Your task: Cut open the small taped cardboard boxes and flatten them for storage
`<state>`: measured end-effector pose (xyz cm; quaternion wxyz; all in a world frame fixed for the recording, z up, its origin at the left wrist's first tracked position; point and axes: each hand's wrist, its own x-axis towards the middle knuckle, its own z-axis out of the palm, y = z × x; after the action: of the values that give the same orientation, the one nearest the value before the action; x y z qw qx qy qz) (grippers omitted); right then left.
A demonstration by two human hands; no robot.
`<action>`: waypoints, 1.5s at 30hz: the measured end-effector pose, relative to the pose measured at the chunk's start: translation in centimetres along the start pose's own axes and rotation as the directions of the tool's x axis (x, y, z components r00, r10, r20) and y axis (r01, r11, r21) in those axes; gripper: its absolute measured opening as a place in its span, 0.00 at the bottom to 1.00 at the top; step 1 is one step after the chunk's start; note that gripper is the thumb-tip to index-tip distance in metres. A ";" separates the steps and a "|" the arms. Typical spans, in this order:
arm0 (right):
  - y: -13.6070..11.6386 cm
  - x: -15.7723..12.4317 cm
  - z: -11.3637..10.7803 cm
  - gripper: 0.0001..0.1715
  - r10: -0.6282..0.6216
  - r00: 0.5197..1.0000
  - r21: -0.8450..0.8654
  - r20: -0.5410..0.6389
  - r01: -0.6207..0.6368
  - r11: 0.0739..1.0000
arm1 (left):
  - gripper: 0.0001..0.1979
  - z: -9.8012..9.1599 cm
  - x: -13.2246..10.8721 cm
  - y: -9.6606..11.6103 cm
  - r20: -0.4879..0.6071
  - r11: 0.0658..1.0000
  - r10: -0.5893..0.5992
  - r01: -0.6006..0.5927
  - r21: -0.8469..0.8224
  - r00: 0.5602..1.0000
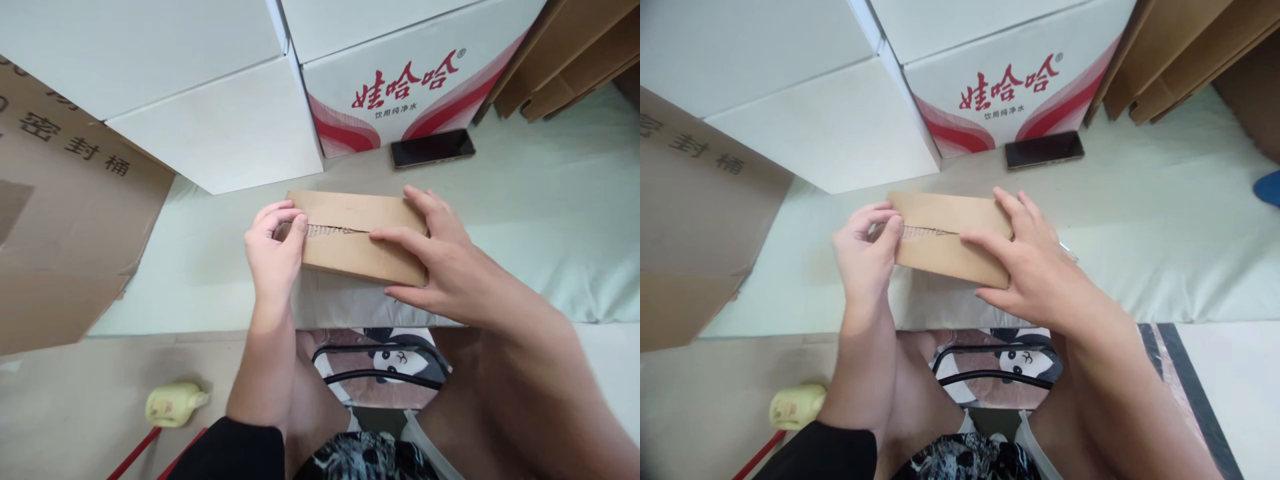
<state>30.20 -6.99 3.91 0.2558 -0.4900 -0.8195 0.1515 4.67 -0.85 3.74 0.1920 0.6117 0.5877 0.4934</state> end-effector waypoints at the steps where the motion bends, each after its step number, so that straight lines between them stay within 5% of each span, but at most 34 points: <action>1: 0.1 0.1 0.0 0.40 0.001 1.000 0.007 0.004 -0.001 1.000 | 0.04 0.0 0.0 0.0 0.000 1.000 0.002 -0.002 0.003 1.000; 24: 0.7 0.5 -0.5 0.41 -0.044 0.999 0.003 0.009 0.044 0.999 | 0.06 0.2 0.0 0.3 -0.052 1.000 0.028 -0.028 0.008 0.998; 31: 0.9 0.9 -0.7 0.42 -0.035 0.999 0.048 -0.029 0.037 0.998 | 0.14 -0.8 0.6 -0.7 -0.024 0.985 0.027 -0.031 -0.172 0.999; 40: 0.6 1.3 -0.3 0.42 0.168 0.978 0.105 -0.122 -0.156 0.982 | 0.13 -1.1 0.8 -1.1 -0.058 0.923 -0.175 0.143 -0.358 0.983; 45: 2.1 1.3 -0.4 0.41 0.469 0.846 0.391 -0.255 -0.354 0.850 | 0.16 -1.7 1.1 -1.8 -0.111 0.917 -0.210 0.156 -0.368 0.971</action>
<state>31.47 -4.85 3.53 0.4327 -0.6252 -0.5990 0.2511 2.14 -0.01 3.46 0.3008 0.4706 0.5557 0.6158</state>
